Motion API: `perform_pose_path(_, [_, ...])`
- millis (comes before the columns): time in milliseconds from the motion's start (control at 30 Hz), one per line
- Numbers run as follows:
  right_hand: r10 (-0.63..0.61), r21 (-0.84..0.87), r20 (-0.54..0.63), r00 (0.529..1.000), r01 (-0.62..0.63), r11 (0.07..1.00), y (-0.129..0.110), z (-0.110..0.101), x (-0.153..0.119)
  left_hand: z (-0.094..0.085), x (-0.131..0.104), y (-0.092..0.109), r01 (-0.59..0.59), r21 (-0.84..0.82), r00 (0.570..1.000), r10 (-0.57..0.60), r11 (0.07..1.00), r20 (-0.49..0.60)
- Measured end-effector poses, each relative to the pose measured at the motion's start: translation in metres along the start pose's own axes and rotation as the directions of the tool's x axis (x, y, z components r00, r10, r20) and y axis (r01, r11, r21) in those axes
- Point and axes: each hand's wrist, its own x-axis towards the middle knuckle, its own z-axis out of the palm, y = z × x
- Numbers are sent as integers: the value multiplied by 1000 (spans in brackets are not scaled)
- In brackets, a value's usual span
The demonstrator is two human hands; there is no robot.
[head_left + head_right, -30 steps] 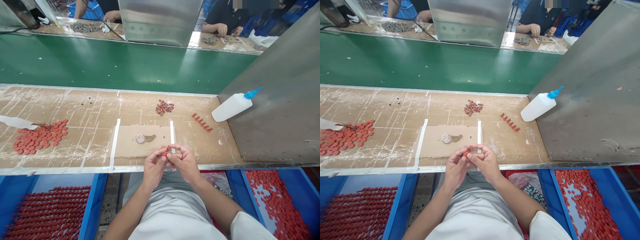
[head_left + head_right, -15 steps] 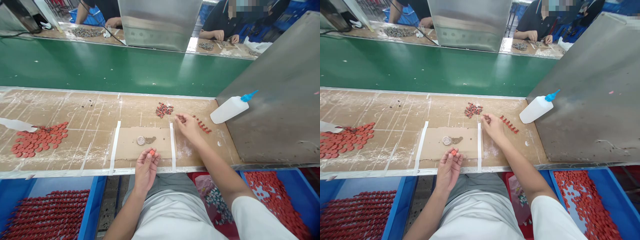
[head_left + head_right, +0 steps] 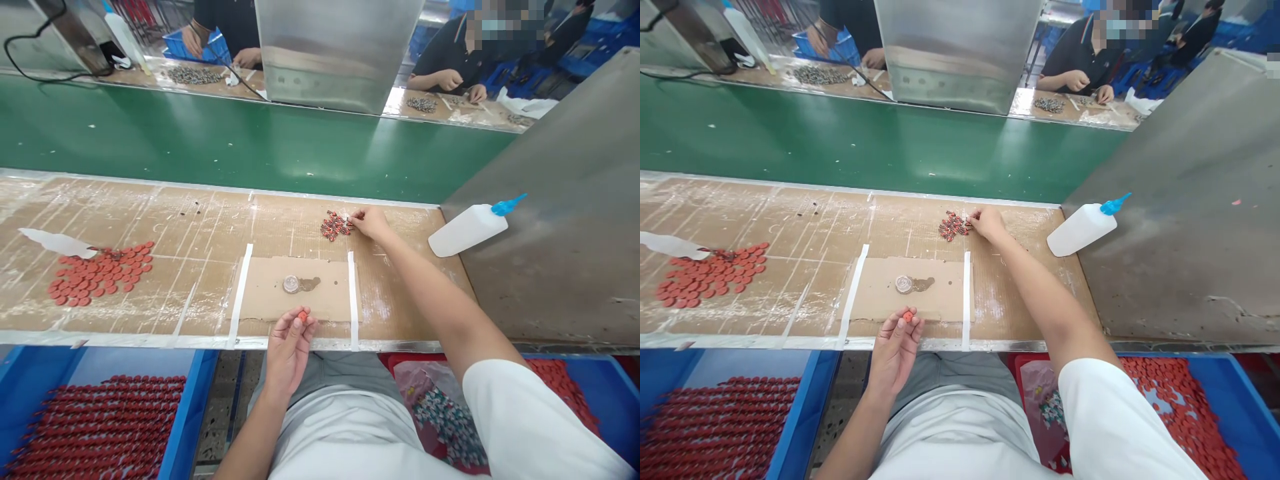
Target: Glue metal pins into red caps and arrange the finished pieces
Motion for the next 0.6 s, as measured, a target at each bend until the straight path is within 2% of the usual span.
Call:
perform_pose_path(367, [3, -12, 126, 992, -1, 1000, -4, -17, 16, -1, -3, 1, 12, 6, 1000, -12, 1000, -4])
perform_pose_path(467, [-16, -6, 125, 992, 17, 1000, -5, -20, 15, -2, -3, 2, 8, -2, 1000, -8, 1000, -5])
perform_pose_path(533, [-54, -7, 101, 993, 55, 998, -6, -23, 11, -4, -4, 3, 6, -7, 1000, -6, 1000, 0])
perform_pose_path(600, [-151, -4, 99, 984, 152, 988, -7, -27, 2, -5, -3, 5, 0, -9, 1000, 0, 1000, 4])
